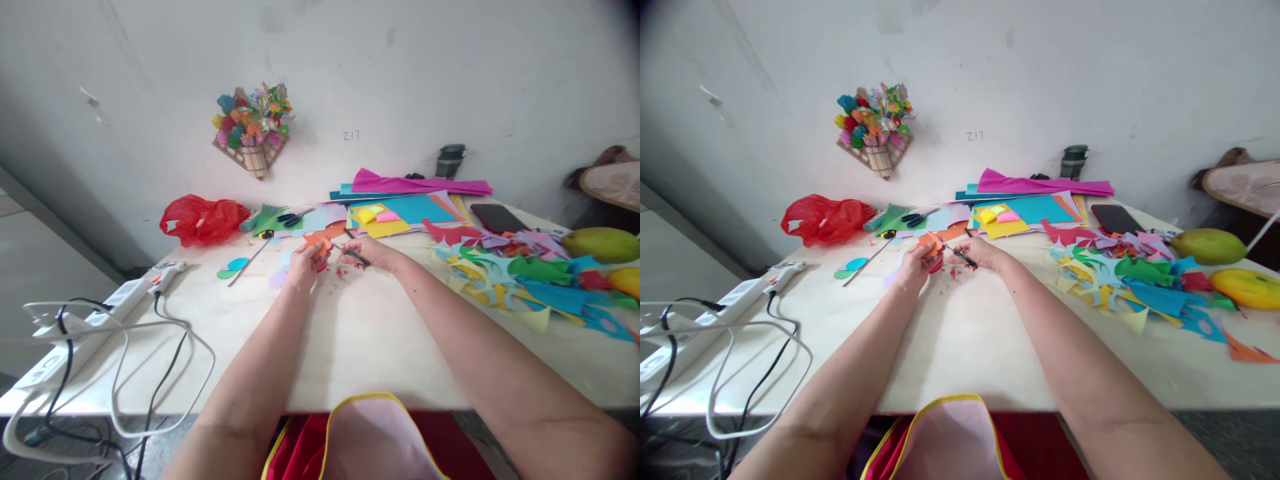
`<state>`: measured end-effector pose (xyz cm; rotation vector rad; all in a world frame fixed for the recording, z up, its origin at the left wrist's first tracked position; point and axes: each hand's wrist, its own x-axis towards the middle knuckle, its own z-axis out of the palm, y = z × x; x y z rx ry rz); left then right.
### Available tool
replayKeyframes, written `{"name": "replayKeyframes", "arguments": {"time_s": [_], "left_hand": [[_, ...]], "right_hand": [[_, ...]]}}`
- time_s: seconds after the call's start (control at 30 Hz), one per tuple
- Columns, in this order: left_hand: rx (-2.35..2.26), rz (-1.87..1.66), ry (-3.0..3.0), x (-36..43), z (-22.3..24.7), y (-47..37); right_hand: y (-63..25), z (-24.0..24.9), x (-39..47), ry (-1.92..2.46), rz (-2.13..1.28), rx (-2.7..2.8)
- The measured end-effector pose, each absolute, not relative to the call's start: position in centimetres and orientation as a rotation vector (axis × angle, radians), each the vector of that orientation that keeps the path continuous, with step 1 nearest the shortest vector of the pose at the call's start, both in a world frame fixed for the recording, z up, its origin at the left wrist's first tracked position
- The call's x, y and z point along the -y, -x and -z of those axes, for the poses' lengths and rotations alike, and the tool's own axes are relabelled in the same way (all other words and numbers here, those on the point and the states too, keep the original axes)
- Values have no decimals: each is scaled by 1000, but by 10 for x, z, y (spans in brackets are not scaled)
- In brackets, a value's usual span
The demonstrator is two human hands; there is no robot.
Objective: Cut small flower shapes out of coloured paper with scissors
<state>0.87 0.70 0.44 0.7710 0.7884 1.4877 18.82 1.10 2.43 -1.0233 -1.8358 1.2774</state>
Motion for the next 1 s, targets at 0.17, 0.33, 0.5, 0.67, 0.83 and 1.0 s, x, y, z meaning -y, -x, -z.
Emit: {"name": "replayKeyframes", "arguments": {"time_s": [0.17, 0.33, 0.5, 0.67, 0.83, 1.0], "left_hand": [[-793, -1505, -780, -8, -3, -9], [-831, -1544, -780, -11, -2, -7], [-833, -1549, -817, -12, 1, -6], [-824, -1524, -869, -11, 2, -8], [-838, -1491, -898, -12, 4, -9], [-862, -1488, -915, -15, 8, -8]], "right_hand": [[-188, -21, -12, 1068, -1265, 1812], [-189, -26, -8, 1191, -1121, 1779], [-191, -29, -9, 1536, -573, 1888], [-189, -29, -5, 1929, -136, 2072], [-183, -35, 1, 1992, -147, 2165], [-178, -39, 5, 1953, -67, 2194]]}}
